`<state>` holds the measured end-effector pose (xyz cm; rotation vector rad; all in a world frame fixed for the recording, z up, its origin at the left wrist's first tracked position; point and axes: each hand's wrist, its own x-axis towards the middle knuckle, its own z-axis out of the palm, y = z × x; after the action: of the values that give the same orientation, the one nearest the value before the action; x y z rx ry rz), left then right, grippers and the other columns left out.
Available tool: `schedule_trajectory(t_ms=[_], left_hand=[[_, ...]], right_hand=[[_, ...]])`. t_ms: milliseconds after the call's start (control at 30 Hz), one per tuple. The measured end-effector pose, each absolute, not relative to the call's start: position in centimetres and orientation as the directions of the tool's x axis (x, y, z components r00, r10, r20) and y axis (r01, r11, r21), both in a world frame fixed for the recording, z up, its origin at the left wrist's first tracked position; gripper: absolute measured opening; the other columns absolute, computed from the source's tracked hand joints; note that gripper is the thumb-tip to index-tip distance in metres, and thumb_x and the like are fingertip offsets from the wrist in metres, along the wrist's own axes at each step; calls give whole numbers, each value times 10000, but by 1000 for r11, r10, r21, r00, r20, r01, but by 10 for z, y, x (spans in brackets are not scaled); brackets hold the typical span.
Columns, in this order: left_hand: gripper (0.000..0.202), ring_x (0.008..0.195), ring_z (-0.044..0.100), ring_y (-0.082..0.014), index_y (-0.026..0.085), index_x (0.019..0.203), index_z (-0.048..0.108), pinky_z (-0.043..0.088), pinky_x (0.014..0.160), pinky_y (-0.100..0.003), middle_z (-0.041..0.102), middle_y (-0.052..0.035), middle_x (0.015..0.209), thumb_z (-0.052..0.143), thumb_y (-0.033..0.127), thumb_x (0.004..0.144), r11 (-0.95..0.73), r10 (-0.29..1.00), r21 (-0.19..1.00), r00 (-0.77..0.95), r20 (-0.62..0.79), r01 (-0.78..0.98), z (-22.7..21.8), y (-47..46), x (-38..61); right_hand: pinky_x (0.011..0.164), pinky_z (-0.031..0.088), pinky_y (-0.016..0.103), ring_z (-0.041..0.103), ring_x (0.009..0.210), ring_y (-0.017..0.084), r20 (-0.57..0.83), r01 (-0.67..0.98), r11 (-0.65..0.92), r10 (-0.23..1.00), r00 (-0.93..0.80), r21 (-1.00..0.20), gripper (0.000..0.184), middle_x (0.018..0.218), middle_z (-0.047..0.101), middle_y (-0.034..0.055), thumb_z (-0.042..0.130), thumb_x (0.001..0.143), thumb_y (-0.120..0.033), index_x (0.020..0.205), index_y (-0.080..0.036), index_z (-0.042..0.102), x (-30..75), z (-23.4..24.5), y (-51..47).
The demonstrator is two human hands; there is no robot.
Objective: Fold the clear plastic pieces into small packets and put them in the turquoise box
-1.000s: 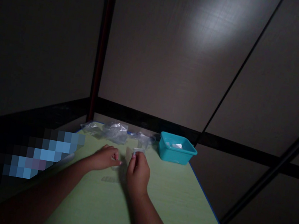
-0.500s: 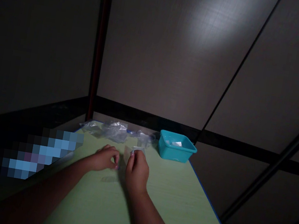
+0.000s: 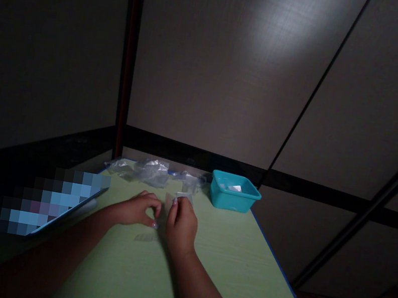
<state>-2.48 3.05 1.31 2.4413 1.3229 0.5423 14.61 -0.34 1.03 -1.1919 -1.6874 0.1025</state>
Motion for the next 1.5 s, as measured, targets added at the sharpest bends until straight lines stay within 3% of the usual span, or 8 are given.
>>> schedule_trajectory(t_ms=[300,467,733,1033,1500], left_hand=[[119,936,473,-170,249,789,608,330,860,-248,585,21,865,528,338,787,-525,851,428,473,230,736,13,31,-20],[89,1034,420,-198,259,842,577,302,918,-316,548,-3,967,547,261,759,-438,893,375,348,287,817,4,34,-19],[307,1248,234,-273,385,1113,526,203,983,-473,380,-35,1308,463,313,821,-291,935,307,200,294,906,-8,44,-23],[509,1323,66,-335,422,1218,440,123,987,-563,213,-41,1447,476,598,742,-249,967,277,224,119,928,-10,41,-22],[619,1331,38,-320,402,1243,420,59,1003,-563,191,-42,1458,455,682,692,-248,966,313,258,10,917,-3,37,-21]], right_hand=[[552,320,221,454,605,128,672,669,497,740,5,-552,197,680,507,-7,352,874,-298,764,-195,478,147,10,-3],[557,321,219,460,614,128,672,670,499,740,-1,-549,194,679,506,-7,352,879,-295,764,-195,473,146,9,-1],[564,327,220,470,622,130,665,669,493,747,3,-556,198,696,524,0,352,879,-300,778,-193,485,147,10,-2],[554,329,222,471,618,132,665,664,496,747,2,-559,207,696,533,4,350,873,-297,791,-190,507,146,9,-2],[559,324,219,463,617,125,649,671,496,760,-28,-551,203,698,525,0,346,879,-288,793,-187,500,146,8,-3]])
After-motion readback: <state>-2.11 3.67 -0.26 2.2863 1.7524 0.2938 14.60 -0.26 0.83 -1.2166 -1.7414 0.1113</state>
